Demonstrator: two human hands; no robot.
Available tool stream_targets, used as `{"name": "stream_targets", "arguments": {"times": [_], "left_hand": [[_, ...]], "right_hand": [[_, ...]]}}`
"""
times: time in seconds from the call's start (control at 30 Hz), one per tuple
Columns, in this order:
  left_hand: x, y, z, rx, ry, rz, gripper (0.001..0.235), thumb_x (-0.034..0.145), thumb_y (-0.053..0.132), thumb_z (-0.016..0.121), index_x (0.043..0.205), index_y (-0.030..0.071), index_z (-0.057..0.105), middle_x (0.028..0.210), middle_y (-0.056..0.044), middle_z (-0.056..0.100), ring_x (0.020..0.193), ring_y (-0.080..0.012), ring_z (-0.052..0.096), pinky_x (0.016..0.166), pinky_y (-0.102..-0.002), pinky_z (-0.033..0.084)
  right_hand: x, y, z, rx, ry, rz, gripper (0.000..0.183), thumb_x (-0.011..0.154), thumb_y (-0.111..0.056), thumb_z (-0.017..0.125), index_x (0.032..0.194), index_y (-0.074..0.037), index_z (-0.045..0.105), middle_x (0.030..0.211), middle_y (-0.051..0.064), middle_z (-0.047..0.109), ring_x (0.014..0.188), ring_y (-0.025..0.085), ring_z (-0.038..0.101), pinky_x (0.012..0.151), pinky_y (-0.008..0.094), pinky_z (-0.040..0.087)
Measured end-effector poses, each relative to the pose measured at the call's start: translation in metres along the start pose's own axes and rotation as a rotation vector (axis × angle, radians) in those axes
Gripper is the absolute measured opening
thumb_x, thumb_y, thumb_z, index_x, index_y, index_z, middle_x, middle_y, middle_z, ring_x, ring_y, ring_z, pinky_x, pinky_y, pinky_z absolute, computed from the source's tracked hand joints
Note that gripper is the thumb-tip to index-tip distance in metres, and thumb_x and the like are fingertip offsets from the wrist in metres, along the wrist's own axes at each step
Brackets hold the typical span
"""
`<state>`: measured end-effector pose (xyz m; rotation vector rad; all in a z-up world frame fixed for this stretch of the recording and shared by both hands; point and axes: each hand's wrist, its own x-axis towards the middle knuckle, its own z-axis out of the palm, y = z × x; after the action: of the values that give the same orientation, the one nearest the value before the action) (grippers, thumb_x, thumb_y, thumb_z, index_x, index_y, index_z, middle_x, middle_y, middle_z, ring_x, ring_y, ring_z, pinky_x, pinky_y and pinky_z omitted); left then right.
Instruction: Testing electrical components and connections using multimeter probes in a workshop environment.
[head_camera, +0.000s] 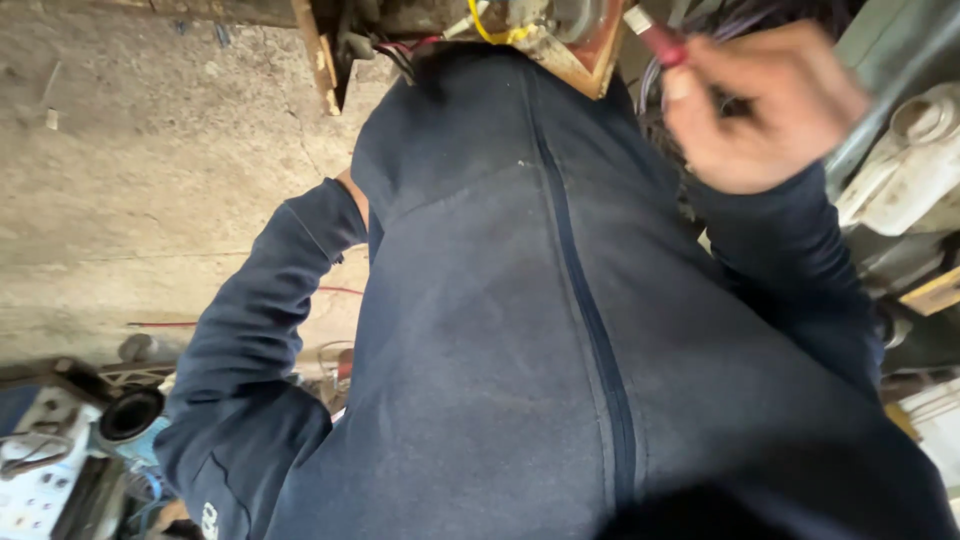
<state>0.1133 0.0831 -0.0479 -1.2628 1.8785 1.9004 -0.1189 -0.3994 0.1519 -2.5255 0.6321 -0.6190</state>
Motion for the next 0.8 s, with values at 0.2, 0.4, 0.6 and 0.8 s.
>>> {"name": "stream_targets", "arguments": {"times": [0.2,0.4,0.6,0.8], "left_hand": [[-0.014,-0.012,-0.027,0.05,-0.055,-0.003,0.037,0.08,0.04,0.067,0.104,0.014,0.075,0.105,-0.014,0.074,0.097,-0.0342,0.069,0.081,-0.043,0.054],[-0.035,-0.026,-0.054,0.09,-0.127,-0.016,0.038,0.079,0.04,0.068,0.104,0.013,0.075,0.104,-0.014,0.074,0.097,-0.035,0.069,0.08,-0.043,0.054],[-0.035,-0.027,-0.074,0.105,-0.16,0.001,0.039,0.078,0.04,0.069,0.104,0.012,0.075,0.104,-0.015,0.073,0.096,-0.0358,0.069,0.08,-0.044,0.054],[-0.022,-0.026,-0.09,0.112,-0.133,0.024,0.04,0.077,0.04,0.07,0.104,0.012,0.075,0.104,-0.016,0.073,0.096,-0.0366,0.069,0.08,-0.044,0.054]], "right_hand": [[-0.005,-0.009,0.014,0.226,-0.125,-0.041,0.021,0.1,-0.005,0.091,0.11,0.0,0.074,0.095,0.011,0.069,0.075,0.024,0.07,0.064,0.033,0.056],[0.006,-0.011,0.01,0.273,-0.162,-0.083,0.021,0.095,-0.005,0.089,0.109,0.0,0.073,0.095,0.009,0.07,0.072,0.022,0.069,0.064,0.033,0.055],[-0.005,0.0,0.017,0.33,-0.161,-0.081,0.021,0.095,-0.003,0.086,0.109,0.001,0.072,0.095,0.009,0.07,0.072,0.02,0.07,0.063,0.03,0.055],[0.005,0.003,0.019,0.362,-0.159,-0.101,0.023,0.093,-0.005,0.09,0.108,0.001,0.073,0.094,0.01,0.071,0.069,0.02,0.069,0.06,0.031,0.055]]}}
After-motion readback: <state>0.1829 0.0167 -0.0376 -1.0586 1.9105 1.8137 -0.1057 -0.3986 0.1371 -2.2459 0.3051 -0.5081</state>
